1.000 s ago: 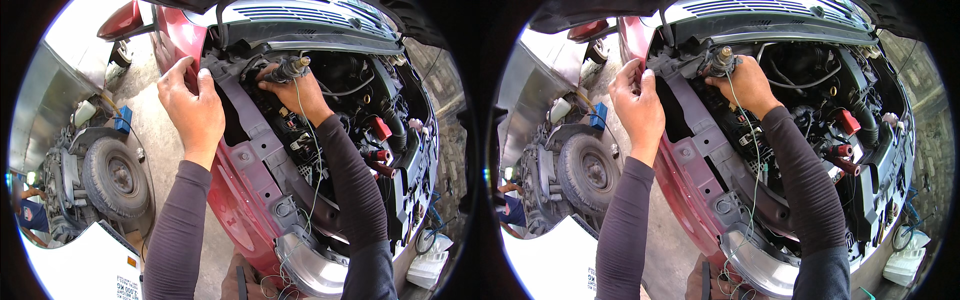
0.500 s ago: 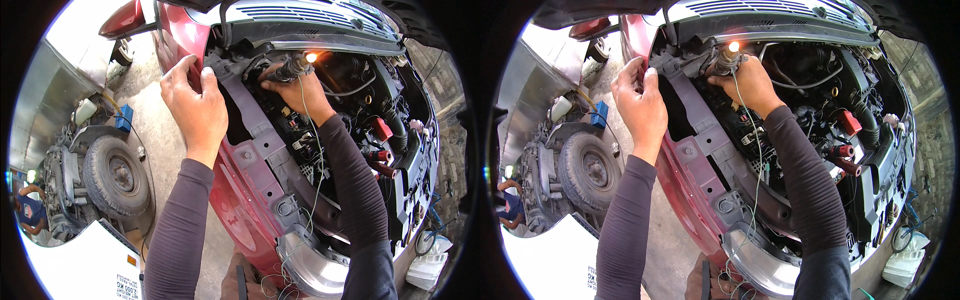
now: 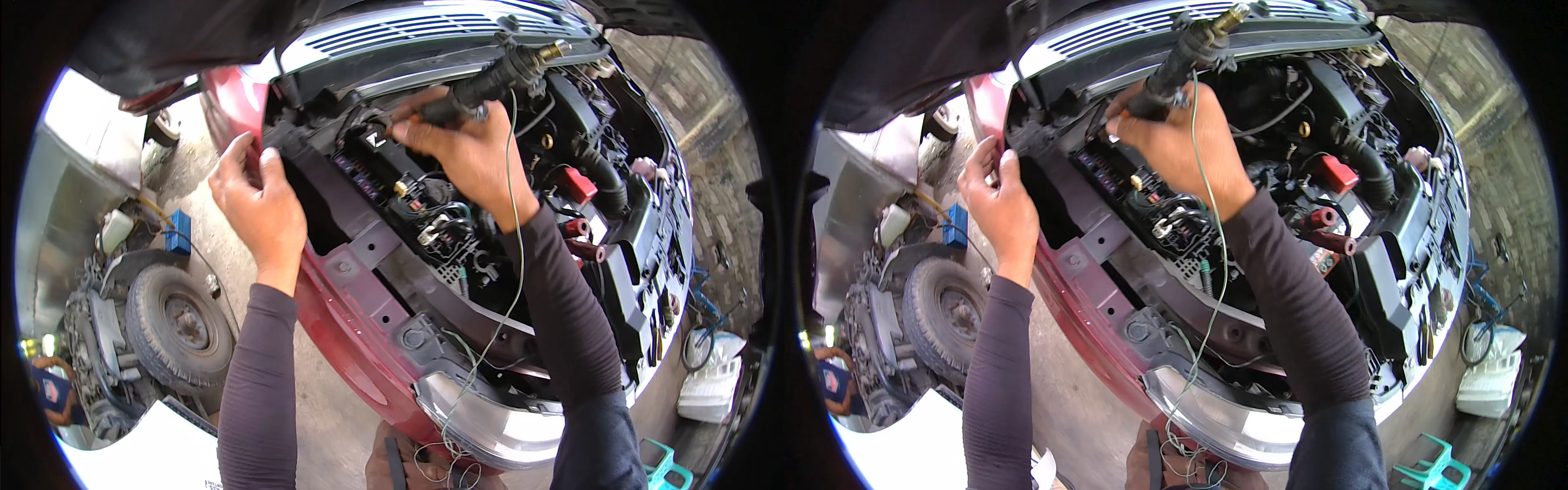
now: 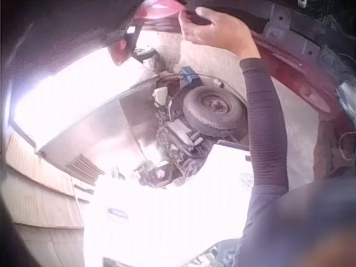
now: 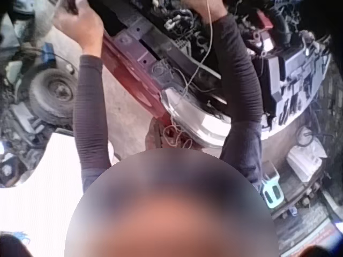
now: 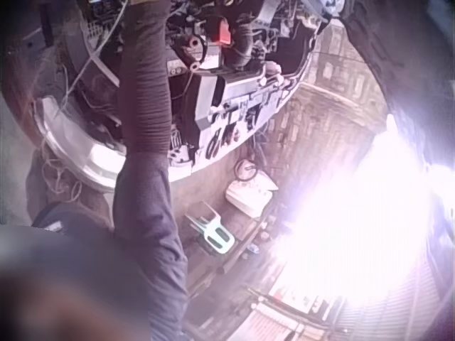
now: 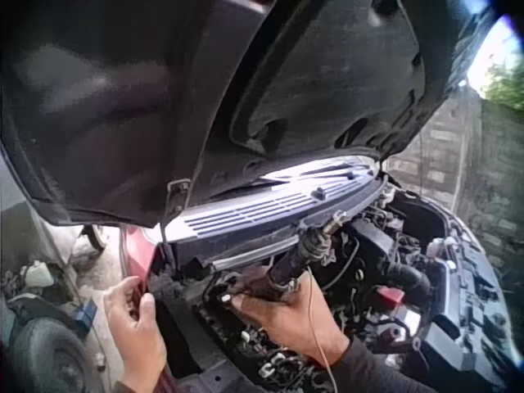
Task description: The person uses a test light to probe multiple points in the engine bay of a red car with the hood open. They open a black case, retrieve a test light, and repeatedly touch its probe to connectors and terminals near the battery and fuse box. The person closes the case and continues testing different spots under the hood.
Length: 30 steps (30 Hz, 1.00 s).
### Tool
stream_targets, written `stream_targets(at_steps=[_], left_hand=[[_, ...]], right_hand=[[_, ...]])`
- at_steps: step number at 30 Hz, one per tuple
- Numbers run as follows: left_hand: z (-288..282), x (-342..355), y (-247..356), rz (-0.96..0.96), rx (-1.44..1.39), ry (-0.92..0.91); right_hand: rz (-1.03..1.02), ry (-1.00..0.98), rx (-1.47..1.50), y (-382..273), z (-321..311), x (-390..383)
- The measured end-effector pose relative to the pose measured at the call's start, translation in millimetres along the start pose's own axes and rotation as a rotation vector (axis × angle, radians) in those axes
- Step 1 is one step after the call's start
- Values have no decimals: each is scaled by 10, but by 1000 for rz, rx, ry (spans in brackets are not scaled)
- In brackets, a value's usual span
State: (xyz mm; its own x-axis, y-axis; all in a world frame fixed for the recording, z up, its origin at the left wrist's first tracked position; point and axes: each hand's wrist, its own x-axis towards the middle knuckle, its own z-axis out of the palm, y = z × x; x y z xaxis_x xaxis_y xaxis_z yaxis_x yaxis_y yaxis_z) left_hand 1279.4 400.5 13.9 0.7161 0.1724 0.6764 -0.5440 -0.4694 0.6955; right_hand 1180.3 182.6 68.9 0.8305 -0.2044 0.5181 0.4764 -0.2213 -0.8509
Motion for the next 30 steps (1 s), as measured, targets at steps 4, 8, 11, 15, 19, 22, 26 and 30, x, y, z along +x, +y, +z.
stream_targets(at_steps=[4,8,11,15,19,22,26,30], left_hand=[[-16,-10,32,-19,-17,-28],[-33,-12,32,-7,13,-52],[-43,-11,6,12,38,-70],[-51,10,-29,0,9,-88],[-62,15,-40,-44,-45,-124],[-77,18,-28,-55,-31,-139],[-85,21,-23,-71,-69,-154],[-108,-1,-13,-101,-62,-180]], right_hand=[[147,70,-189,-320,-180,-523],[348,222,56,-513,-278,-1090],[374,251,64,-672,-345,-1534],[430,395,21,-835,-377,-1986],[525,576,72,-839,-337,-2104],[529,558,85,-730,-410,-1935],[379,466,117,-481,-491,-1485],[457,402,36,-260,-356,-1050]])
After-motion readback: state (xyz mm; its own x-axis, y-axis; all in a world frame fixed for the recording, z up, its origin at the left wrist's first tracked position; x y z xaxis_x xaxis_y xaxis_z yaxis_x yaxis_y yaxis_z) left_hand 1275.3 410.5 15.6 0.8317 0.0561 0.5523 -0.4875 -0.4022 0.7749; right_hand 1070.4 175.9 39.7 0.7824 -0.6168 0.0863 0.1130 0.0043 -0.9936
